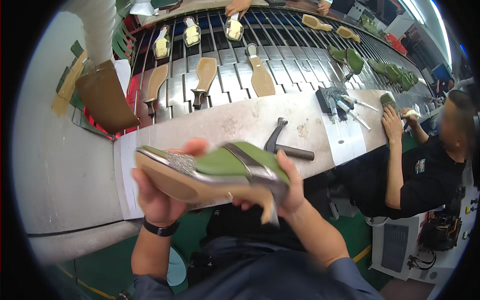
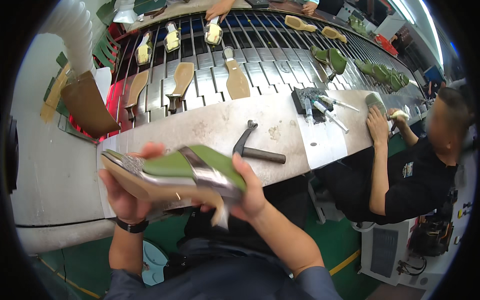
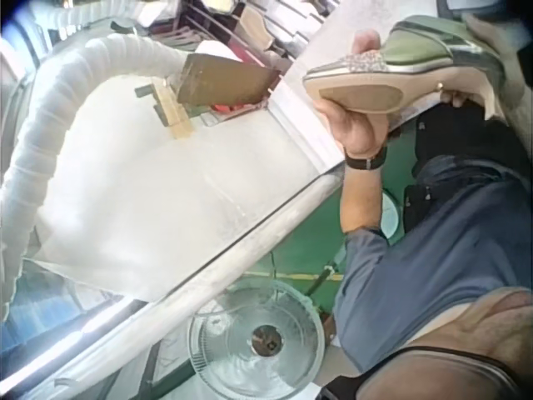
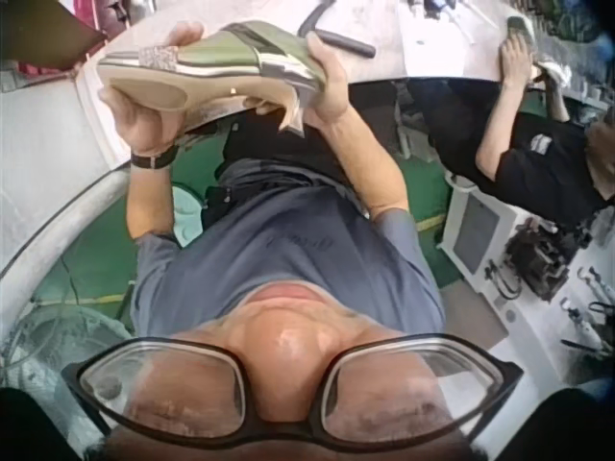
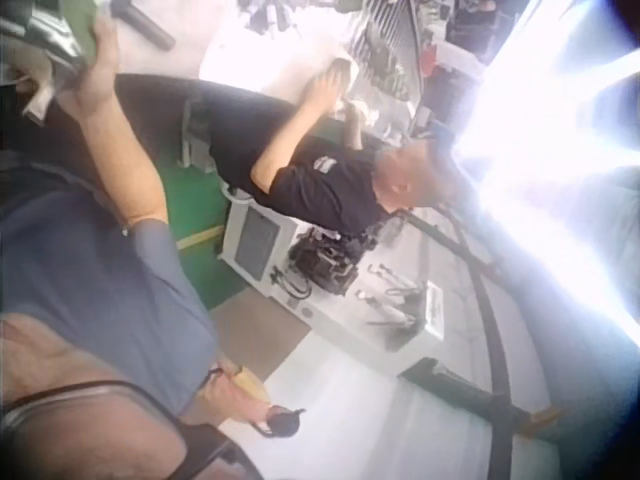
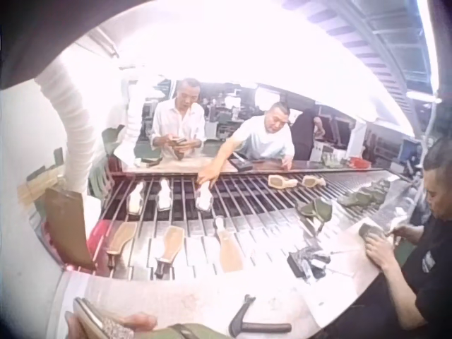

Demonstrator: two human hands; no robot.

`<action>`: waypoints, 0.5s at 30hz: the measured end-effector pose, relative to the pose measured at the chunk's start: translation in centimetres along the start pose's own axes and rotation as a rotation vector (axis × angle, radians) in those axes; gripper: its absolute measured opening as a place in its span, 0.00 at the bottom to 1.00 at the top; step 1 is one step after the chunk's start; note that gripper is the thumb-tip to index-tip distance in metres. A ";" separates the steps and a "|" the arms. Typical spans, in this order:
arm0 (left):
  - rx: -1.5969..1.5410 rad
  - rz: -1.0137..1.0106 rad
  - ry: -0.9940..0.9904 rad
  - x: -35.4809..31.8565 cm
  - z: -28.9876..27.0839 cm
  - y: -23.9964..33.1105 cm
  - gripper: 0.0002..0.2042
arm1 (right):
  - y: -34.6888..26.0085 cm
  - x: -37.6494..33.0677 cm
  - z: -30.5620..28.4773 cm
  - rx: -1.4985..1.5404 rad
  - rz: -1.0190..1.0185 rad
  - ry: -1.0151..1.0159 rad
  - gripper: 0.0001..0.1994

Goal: The person assembles heeled shoes by taking shoe lasts and soles from a conveyor belt, attaching and pressing the soles onto the shoe uppers by hand, and tapping along the edges with a hammer.

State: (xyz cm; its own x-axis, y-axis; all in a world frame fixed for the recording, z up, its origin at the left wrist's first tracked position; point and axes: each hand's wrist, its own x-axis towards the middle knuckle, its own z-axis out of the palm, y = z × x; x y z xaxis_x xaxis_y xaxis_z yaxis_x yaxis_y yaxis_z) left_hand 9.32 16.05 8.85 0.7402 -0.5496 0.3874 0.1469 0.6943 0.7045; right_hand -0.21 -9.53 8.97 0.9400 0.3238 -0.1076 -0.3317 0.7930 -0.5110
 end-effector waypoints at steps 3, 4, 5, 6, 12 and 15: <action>0.009 -0.105 0.239 2.5 1.9 -0.9 0.38 | -1.6 -0.6 2.1 -0.085 -0.150 0.111 0.38; 0.082 -0.189 0.332 3.0 0.9 -1.4 0.33 | -2.7 -0.2 3.1 -0.284 -0.248 0.283 0.36; 0.229 -0.319 0.386 3.5 0.2 -2.0 0.27 | -4.1 0.7 3.1 -0.219 -0.320 0.333 0.29; 0.353 -0.456 0.434 3.7 0.5 -2.9 0.23 | -5.8 2.3 3.3 -0.396 -0.424 0.494 0.30; 0.422 -0.555 0.172 0.7 1.6 -4.3 0.16 | -22.1 14.4 -5.3 -1.386 -0.735 1.041 0.25; 0.735 -0.030 -0.090 1.7 4.2 -0.3 0.14 | -29.1 17.3 -11.1 -1.643 -0.402 1.138 0.21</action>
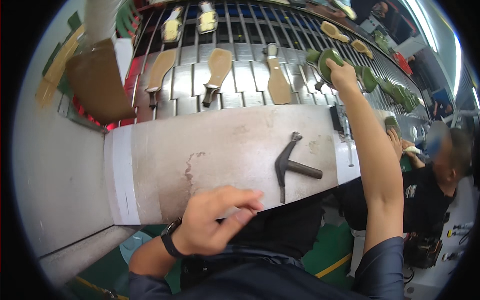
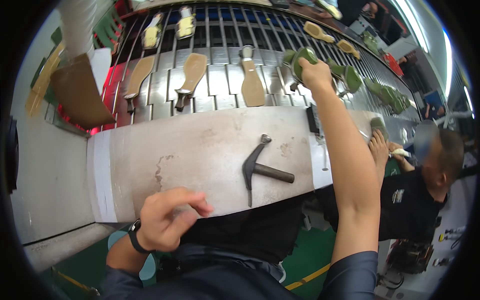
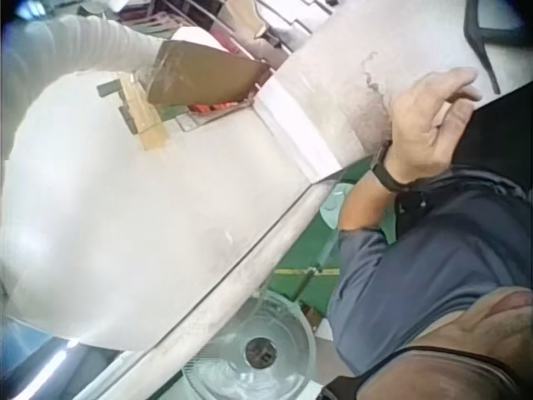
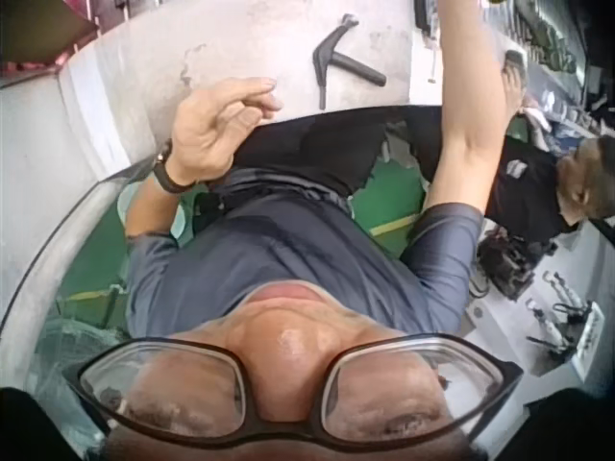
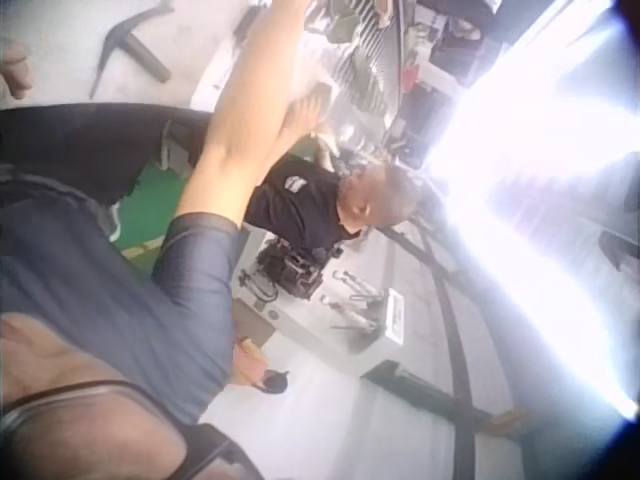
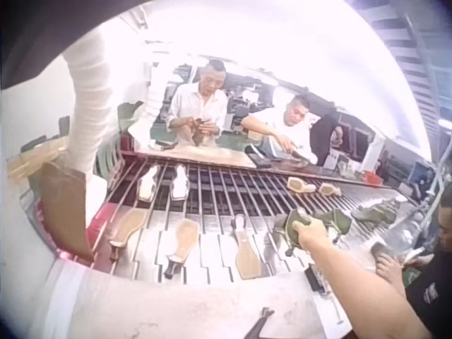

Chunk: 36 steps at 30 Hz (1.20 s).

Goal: The person assembles heeled shoes by taking shoe lasts and soles from a conveyor belt, attaching and pressing the soles onto the shoe uppers by hand, and tapping along the edges with a hammer.

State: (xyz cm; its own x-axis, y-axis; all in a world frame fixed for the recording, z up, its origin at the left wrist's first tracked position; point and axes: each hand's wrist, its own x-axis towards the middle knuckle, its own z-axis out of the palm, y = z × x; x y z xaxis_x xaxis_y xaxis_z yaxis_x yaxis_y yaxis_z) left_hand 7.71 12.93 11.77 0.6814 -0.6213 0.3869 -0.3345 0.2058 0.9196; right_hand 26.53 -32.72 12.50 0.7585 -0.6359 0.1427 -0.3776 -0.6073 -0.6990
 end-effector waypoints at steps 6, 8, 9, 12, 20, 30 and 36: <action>-0.111 0.317 0.017 1.8 -1.7 7.6 0.04 | 2.4 1.4 3.4 -0.253 0.103 0.038 0.36; -0.122 0.342 0.006 2.3 -1.6 7.5 0.03 | 1.8 -1.4 2.9 -0.325 -0.152 0.218 0.37; -0.090 0.342 0.016 2.3 -1.4 7.8 0.03 | -1.1 -6.3 3.6 -0.286 -0.294 0.213 0.36; 0.061 0.365 0.033 2.8 -0.9 8.3 0.02 | -3.4 -19.4 1.7 -0.091 -0.754 -0.105 0.31; 1.043 -0.431 0.293 11.3 -9.3 -10.4 0.21 | 2.2 -27.8 -0.1 -0.176 -0.647 -0.351 0.30; 1.287 0.312 0.165 15.6 -8.2 -9.4 0.06 | 2.3 -24.9 1.9 0.070 -0.639 -0.033 0.28; 1.195 0.554 -0.249 12.5 -2.5 -6.7 0.16 | -1.9 -28.5 5.0 0.361 -0.457 -0.359 0.34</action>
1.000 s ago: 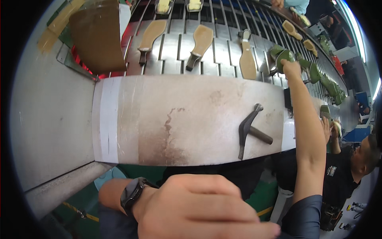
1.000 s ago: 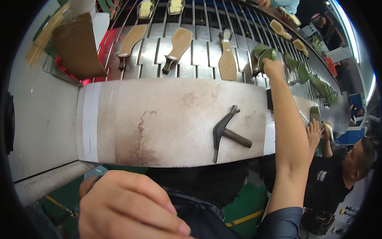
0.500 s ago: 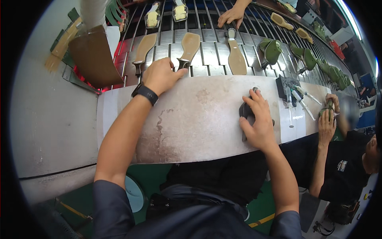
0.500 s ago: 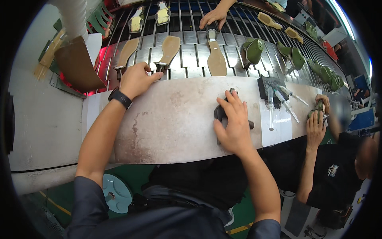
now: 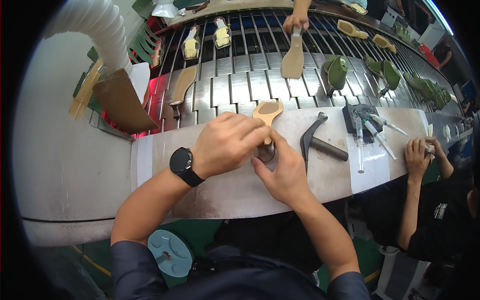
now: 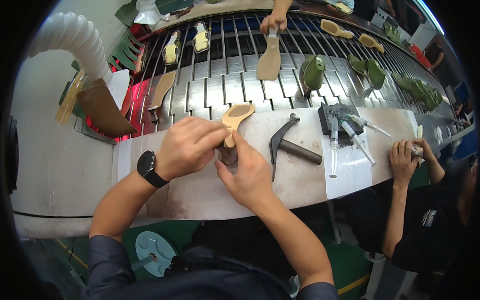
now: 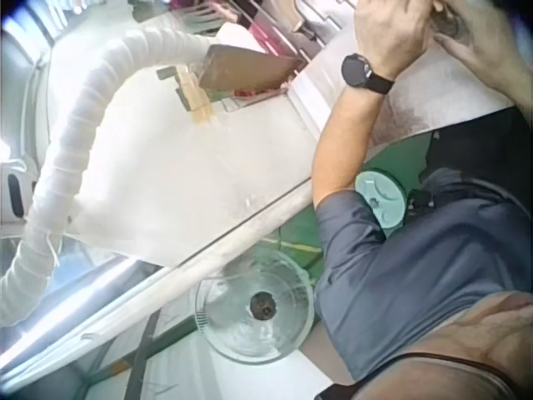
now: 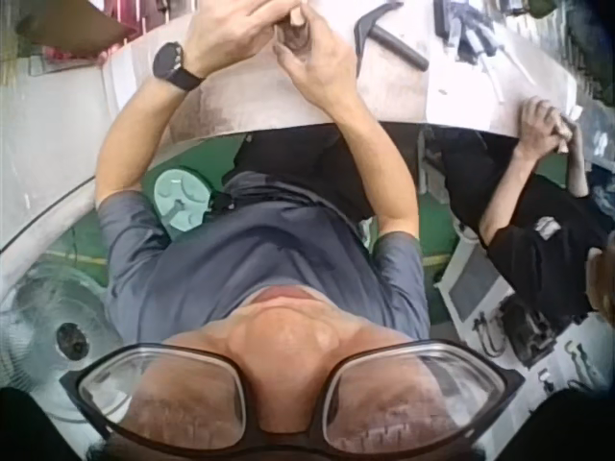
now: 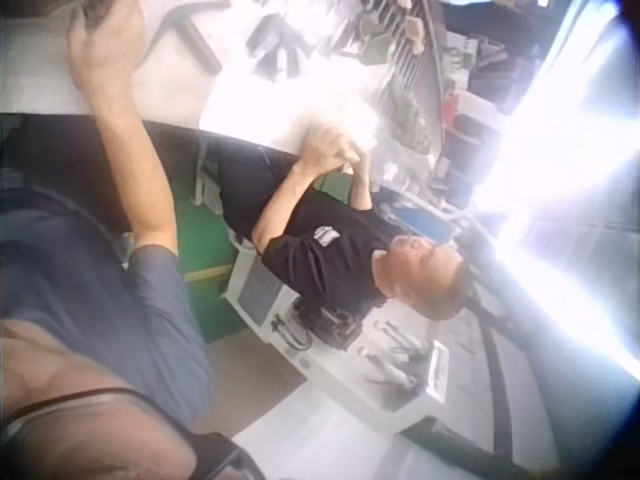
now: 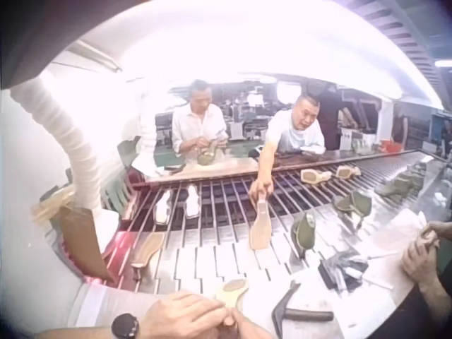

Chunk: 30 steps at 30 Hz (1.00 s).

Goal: The person assembles heeled shoes by taking shoe lasts and soles from a conveyor belt, attaching and pressing the soles onto the shoe uppers by hand, and tapping along the edges with a hammer.

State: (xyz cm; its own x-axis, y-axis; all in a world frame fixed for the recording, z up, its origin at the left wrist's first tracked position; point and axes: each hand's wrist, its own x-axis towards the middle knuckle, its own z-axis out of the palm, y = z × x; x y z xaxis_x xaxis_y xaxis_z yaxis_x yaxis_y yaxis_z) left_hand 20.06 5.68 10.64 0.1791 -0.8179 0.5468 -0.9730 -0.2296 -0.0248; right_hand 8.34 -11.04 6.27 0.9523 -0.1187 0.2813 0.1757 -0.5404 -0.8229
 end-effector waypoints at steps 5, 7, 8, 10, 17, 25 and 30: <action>-0.224 -0.642 0.061 -1.0 4.7 -10.5 0.23 | 0.0 -0.8 0.6 -0.355 -0.185 0.118 0.29; -0.157 -0.829 0.021 0.0 8.0 -17.9 0.30 | 0.4 -0.3 0.7 -0.306 -0.107 0.018 0.26; -0.073 -0.921 -0.006 0.4 9.3 -21.4 0.34 | 0.3 -0.2 0.8 -0.307 -0.110 -0.023 0.26; 0.005 -1.061 -0.034 3.0 11.9 -26.9 0.46 | 0.6 0.0 0.7 -0.282 -0.082 -0.052 0.24; 0.035 -1.532 0.073 10.9 18.8 -38.7 0.63 | 0.3 0.8 0.3 -0.284 -0.017 -0.109 0.20; 0.144 -1.530 -0.003 8.7 17.3 -35.9 0.42 | 0.6 0.4 0.2 -0.248 -0.023 -0.096 0.15; 0.059 -1.223 0.090 1.0 9.9 -27.2 0.45 | 0.7 0.4 -0.2 -0.135 -0.147 0.047 0.17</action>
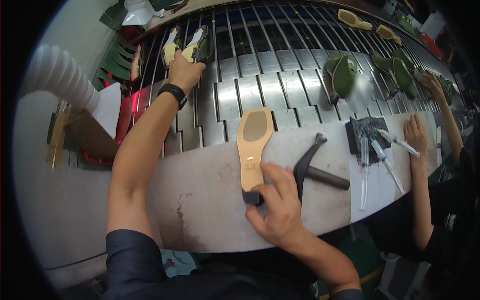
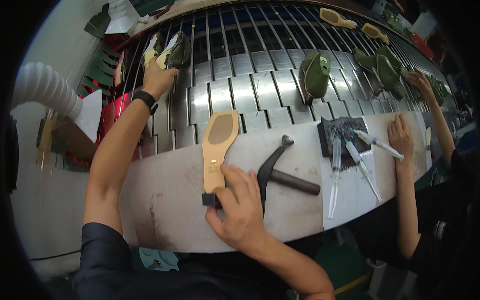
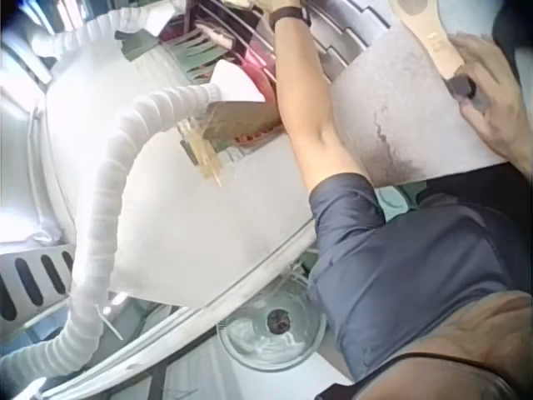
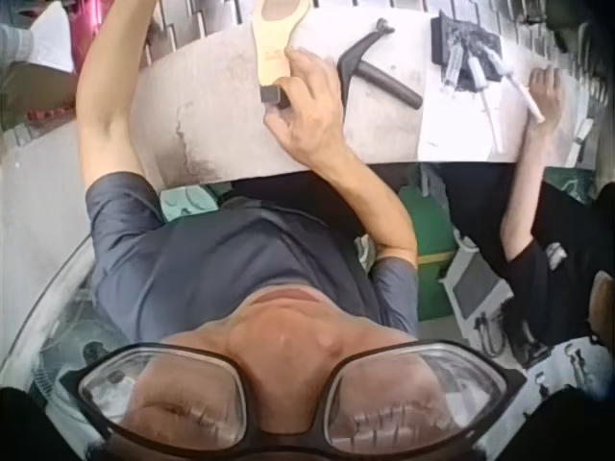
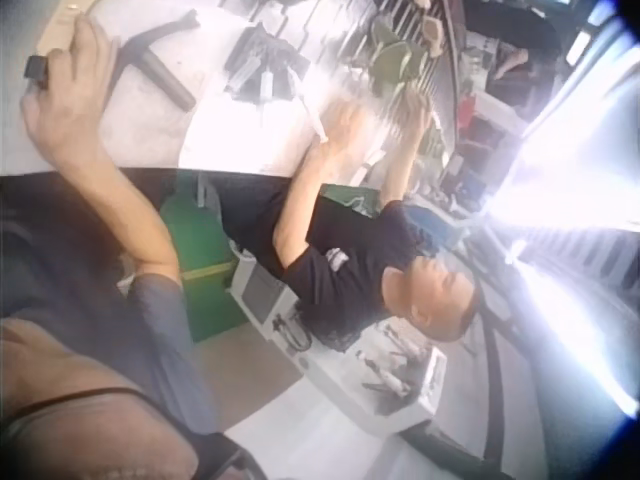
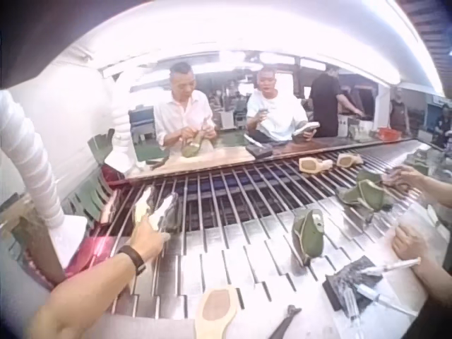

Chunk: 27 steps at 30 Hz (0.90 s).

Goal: The person assembles heeled shoes by taking shoe lasts and soles from a conveyor belt, attaching and pressing the soles onto the shoe uppers by hand, and tapping along the edges with a hammer.

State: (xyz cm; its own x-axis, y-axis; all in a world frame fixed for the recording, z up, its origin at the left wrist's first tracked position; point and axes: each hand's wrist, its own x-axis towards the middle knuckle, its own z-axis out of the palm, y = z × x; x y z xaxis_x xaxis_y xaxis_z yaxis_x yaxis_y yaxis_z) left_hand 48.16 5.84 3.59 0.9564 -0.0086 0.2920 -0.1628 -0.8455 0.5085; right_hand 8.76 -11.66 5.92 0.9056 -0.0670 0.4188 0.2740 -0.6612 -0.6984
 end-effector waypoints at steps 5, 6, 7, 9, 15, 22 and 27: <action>-0.209 0.187 0.032 -16.8 -10.2 1.6 0.39 | 2.1 -3.5 -3.1 -0.160 -0.102 -0.057 0.19; -0.211 0.249 0.051 -20.1 -12.0 1.0 0.40 | 2.0 -3.7 -3.7 -0.114 -0.093 -0.053 0.19; -0.215 0.315 0.068 -23.1 -13.6 0.5 0.41 | 1.9 -3.6 -4.1 -0.071 -0.080 -0.043 0.20; -0.054 0.380 0.098 -29.3 -17.3 -0.3 0.44 | 0.8 -2.3 -4.8 0.223 0.075 0.015 0.21; -0.074 0.430 -0.116 -38.9 -23.8 -2.6 0.42 | -0.2 1.8 -1.6 0.915 0.480 -0.246 0.19; -0.535 -0.012 -0.166 -40.0 -27.2 -3.9 0.27 | -1.0 1.5 1.0 0.486 0.487 -0.048 0.32; -0.860 0.193 0.019 -34.9 -27.8 0.0 0.21 | -0.9 1.7 1.2 0.406 0.526 0.001 0.24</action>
State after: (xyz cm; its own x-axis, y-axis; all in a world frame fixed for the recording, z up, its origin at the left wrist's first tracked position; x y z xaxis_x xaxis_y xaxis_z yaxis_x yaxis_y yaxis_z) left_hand 8.03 21.00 15.92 0.8906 -0.0940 0.4450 -0.4543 -0.1358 0.8804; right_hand 10.39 -10.26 6.57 0.9517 -0.3049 -0.0372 -0.1040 -0.2062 -0.9730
